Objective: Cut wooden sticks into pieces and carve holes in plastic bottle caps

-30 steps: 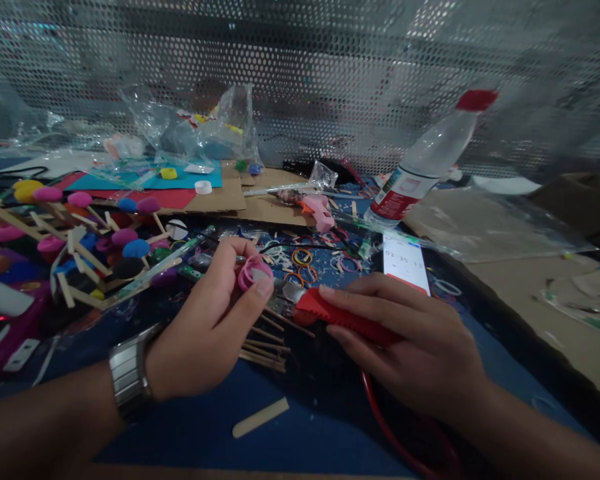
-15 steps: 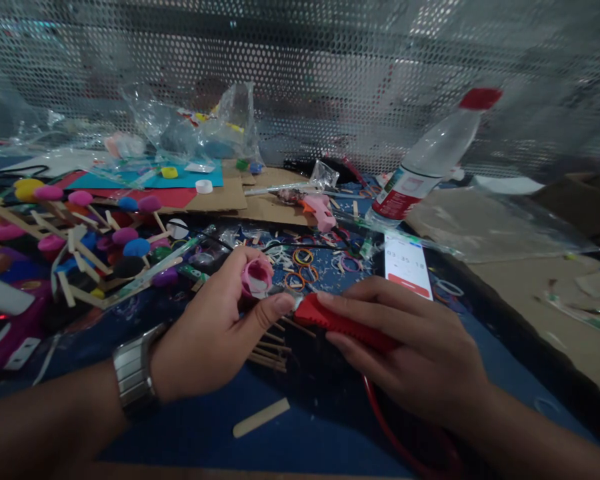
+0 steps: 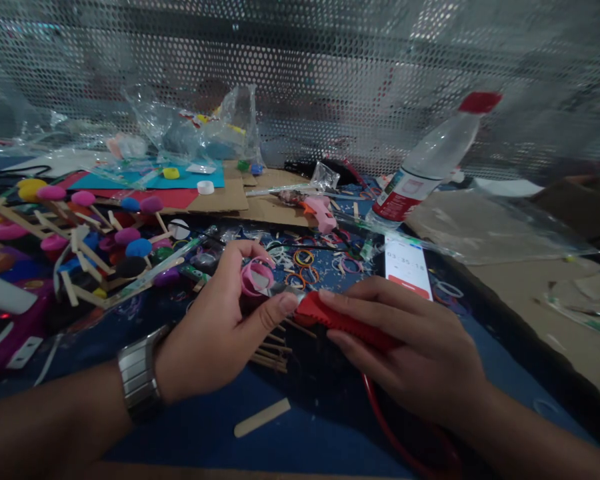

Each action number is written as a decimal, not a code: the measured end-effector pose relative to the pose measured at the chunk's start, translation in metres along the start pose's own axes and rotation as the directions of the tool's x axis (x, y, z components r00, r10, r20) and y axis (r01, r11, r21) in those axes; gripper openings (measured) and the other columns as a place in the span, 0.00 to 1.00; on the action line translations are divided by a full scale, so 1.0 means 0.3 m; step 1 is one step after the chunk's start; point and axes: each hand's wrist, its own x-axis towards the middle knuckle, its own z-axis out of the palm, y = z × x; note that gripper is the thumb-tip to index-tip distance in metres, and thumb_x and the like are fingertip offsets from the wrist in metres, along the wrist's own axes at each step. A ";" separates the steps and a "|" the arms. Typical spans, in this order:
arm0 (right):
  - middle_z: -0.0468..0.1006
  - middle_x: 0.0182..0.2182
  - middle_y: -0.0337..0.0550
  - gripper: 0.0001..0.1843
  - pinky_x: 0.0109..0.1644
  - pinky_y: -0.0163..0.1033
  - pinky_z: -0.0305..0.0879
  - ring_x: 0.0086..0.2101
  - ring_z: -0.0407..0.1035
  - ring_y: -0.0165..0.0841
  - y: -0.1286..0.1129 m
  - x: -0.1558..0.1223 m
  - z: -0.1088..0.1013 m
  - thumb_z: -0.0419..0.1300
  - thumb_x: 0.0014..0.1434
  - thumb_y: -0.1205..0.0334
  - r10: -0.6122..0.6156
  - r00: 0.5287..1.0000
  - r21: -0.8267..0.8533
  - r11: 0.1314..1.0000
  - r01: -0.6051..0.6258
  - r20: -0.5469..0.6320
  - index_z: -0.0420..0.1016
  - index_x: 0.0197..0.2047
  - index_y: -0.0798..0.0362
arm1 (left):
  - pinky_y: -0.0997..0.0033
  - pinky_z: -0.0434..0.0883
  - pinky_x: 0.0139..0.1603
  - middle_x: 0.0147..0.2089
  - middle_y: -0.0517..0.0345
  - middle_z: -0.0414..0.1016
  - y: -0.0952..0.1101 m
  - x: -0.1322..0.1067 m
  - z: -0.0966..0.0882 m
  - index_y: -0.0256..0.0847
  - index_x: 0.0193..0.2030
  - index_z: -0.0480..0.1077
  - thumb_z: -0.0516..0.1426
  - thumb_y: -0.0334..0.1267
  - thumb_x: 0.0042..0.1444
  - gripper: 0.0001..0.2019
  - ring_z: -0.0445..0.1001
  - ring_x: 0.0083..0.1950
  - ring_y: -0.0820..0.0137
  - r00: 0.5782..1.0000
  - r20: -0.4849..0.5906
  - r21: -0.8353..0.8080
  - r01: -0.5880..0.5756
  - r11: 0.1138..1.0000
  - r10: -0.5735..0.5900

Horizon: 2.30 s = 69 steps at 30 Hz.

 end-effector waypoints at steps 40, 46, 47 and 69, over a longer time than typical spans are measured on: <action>0.80 0.37 0.44 0.15 0.34 0.36 0.74 0.32 0.75 0.31 0.011 0.000 -0.001 0.61 0.64 0.65 0.031 1.000 0.045 0.998 -0.031 0.003 0.77 0.54 0.50 | 0.73 0.61 0.27 0.30 0.67 0.62 0.014 0.016 -0.015 0.43 0.42 0.58 0.65 0.59 0.50 0.28 0.61 0.28 0.74 0.993 0.027 -0.055 0.118 0.991 -0.117; 0.81 0.38 0.44 0.14 0.38 0.38 0.73 0.34 0.76 0.33 0.028 0.005 0.006 0.63 0.63 0.64 0.130 0.990 -0.011 0.991 -0.131 -0.062 0.77 0.53 0.49 | 0.71 0.61 0.31 0.31 0.64 0.62 -0.017 0.034 -0.041 0.43 0.42 0.59 0.54 0.56 0.63 0.18 0.61 0.30 0.72 0.996 0.001 0.137 0.091 0.986 -0.092; 0.81 0.39 0.44 0.14 0.38 0.39 0.73 0.35 0.76 0.33 0.032 0.004 0.009 0.64 0.63 0.63 0.138 0.988 -0.036 0.989 -0.140 -0.069 0.77 0.53 0.49 | 0.70 0.61 0.32 0.32 0.63 0.62 -0.020 0.037 -0.046 0.43 0.42 0.60 0.48 0.52 0.68 0.14 0.62 0.31 0.72 0.997 0.015 0.148 0.075 0.986 -0.079; 0.81 0.42 0.48 0.17 0.43 0.44 0.73 0.39 0.76 0.39 0.044 0.001 0.018 0.50 0.70 0.57 0.309 0.951 0.077 0.948 -0.308 -0.001 0.73 0.55 0.52 | 0.58 0.68 0.54 0.46 0.49 0.76 -0.072 0.083 -0.065 0.35 0.43 0.73 0.50 0.25 0.60 0.12 0.71 0.50 0.61 0.974 0.096 0.578 -0.223 0.785 0.206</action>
